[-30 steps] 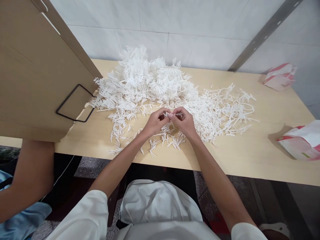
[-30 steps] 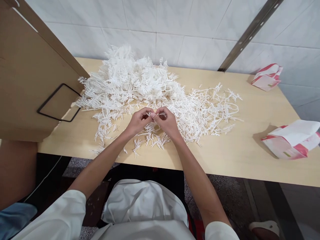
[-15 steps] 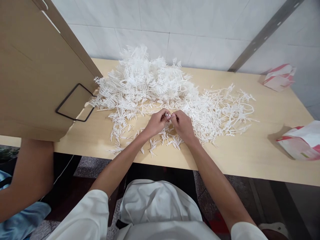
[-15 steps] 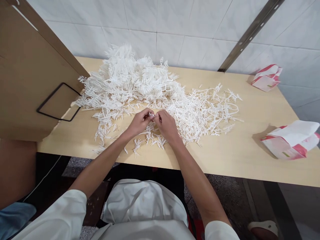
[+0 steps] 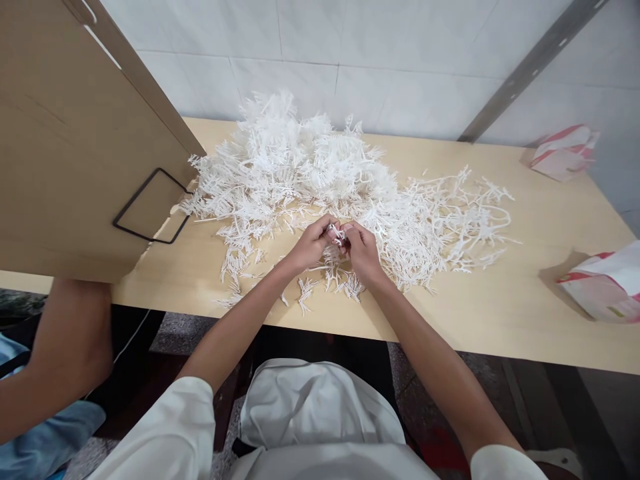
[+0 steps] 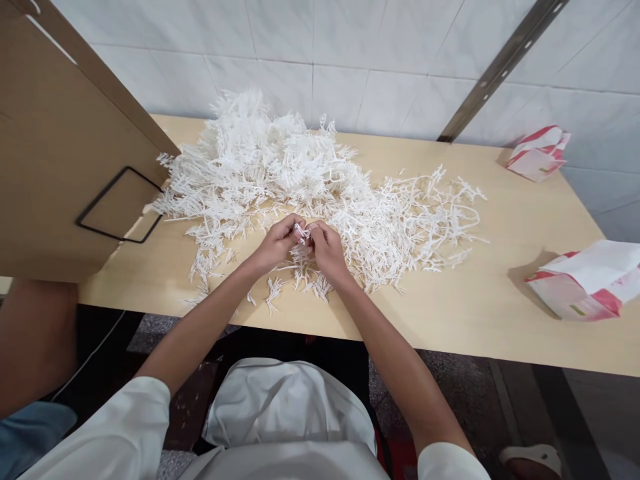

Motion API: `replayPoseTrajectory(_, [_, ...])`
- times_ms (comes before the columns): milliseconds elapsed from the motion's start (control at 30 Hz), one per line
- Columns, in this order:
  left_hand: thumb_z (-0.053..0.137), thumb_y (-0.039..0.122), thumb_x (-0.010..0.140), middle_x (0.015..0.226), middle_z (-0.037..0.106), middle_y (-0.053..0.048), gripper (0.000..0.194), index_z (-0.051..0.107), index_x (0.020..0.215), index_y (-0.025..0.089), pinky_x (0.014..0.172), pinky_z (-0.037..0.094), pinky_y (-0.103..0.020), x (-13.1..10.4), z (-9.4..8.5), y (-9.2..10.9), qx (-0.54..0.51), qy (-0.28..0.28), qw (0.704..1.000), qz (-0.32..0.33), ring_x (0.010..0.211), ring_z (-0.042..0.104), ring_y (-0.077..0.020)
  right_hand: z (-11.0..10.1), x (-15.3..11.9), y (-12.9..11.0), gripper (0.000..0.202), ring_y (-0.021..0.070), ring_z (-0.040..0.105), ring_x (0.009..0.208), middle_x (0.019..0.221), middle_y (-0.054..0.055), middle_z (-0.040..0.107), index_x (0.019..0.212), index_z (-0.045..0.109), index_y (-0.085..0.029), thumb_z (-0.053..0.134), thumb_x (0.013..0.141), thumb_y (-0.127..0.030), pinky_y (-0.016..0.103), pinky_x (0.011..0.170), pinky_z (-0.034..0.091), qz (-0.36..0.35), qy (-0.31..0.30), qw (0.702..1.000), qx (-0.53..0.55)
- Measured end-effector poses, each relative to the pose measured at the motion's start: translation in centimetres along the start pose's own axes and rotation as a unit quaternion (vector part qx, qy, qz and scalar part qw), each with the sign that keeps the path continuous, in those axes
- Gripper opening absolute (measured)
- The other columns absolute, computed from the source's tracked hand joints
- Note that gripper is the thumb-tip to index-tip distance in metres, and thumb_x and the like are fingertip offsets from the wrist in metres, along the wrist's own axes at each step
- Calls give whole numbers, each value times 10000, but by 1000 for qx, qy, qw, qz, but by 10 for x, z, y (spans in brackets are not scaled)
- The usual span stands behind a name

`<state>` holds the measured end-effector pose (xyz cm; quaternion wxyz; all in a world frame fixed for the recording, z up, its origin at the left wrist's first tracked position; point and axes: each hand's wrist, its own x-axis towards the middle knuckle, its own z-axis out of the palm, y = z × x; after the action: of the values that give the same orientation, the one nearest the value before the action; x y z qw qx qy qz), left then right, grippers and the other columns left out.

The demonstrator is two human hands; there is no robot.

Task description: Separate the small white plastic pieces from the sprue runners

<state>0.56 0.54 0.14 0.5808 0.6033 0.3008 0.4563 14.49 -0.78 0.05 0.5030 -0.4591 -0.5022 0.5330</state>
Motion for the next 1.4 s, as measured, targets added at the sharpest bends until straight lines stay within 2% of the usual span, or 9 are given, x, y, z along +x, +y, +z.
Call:
replayPoseTrajectory(167, [648, 512, 836, 734, 596, 10, 367, 484, 869, 186, 701, 472, -288, -2, 2, 2, -82, -19, 996, -14, 693, 604, -137, -3, 3, -1, 222, 90, 453, 529, 594, -34, 513, 733, 573, -209, 556, 858, -392, 227, 490, 331, 29, -48, 995, 87])
replayPoseTrajectory(367, [690, 494, 810, 685, 516, 27, 371, 512, 807, 169, 640, 405, -240, -3, 7, 4, -69, 5, 998, -12, 643, 503, -98, -11, 2, -6, 303, 84, 398, 505, 536, -45, 456, 582, 491, -200, 509, 871, -288, 243, 519, 319, -33, -20, 998, -55])
replayPoseTrajectory(667, [731, 503, 766, 713, 502, 20, 395, 518, 803, 172, 636, 359, -230, -4, 6, 5, -119, -15, 992, -37, 642, 427, -93, -12, 5, -1, 276, 71, 296, 489, 563, -57, 350, 601, 473, -199, 535, 848, -303, 242, 498, 221, 25, -124, 984, 125])
replayPoseTrajectory(833, [721, 524, 771, 701, 436, 28, 407, 517, 789, 171, 630, 336, -232, -5, 2, 5, -106, -32, 993, -37, 636, 378, -91, -14, 3, -6, 209, 69, 261, 501, 559, -59, 329, 653, 560, -185, 546, 831, -293, 240, 507, 208, 50, -143, 978, 140])
replayPoseTrajectory(1000, [709, 495, 795, 711, 450, 27, 368, 539, 821, 170, 642, 352, -226, -5, 1, 3, -113, -47, 992, -31, 637, 399, -84, -14, 2, -8, 219, 67, 239, 498, 554, -64, 315, 626, 496, -193, 569, 803, -300, 241, 509, 198, 63, -146, 977, 142])
replayPoseTrajectory(1100, [725, 491, 777, 725, 502, 23, 370, 552, 860, 175, 668, 396, -227, -3, 3, 3, -101, -15, 994, -50, 661, 475, -91, -14, 2, -8, 259, 75, 254, 500, 558, -66, 317, 633, 460, -206, 560, 825, -349, 245, 515, 221, 41, -107, 989, 94])
replayPoseTrajectory(1200, [712, 493, 782, 756, 544, 20, 371, 575, 920, 176, 685, 426, -228, -2, 4, 4, -67, 20, 995, -71, 687, 531, -96, -14, 2, -8, 309, 93, 321, 544, 586, -57, 358, 668, 468, -212, 521, 881, -429, 257, 548, 268, -35, -36, 998, -41])
replayPoseTrajectory(1300, [673, 521, 805, 726, 528, 27, 376, 608, 928, 172, 637, 409, -219, -1, 3, 8, 7, 14, 997, -76, 646, 512, -84, -13, 0, -7, 331, 102, 336, 584, 606, -53, 365, 669, 435, -213, 482, 911, -434, 265, 573, 270, -104, 11, 981, -161])
replayPoseTrajectory(1400, [625, 552, 835, 655, 485, 32, 392, 625, 845, 160, 567, 343, -220, -1, 0, 11, 80, -5, 995, -62, 584, 441, -74, -12, 0, -5, 338, 104, 318, 579, 590, -56, 352, 651, 392, -214, 473, 920, -402, 271, 574, 254, -119, 22, 969, -214])
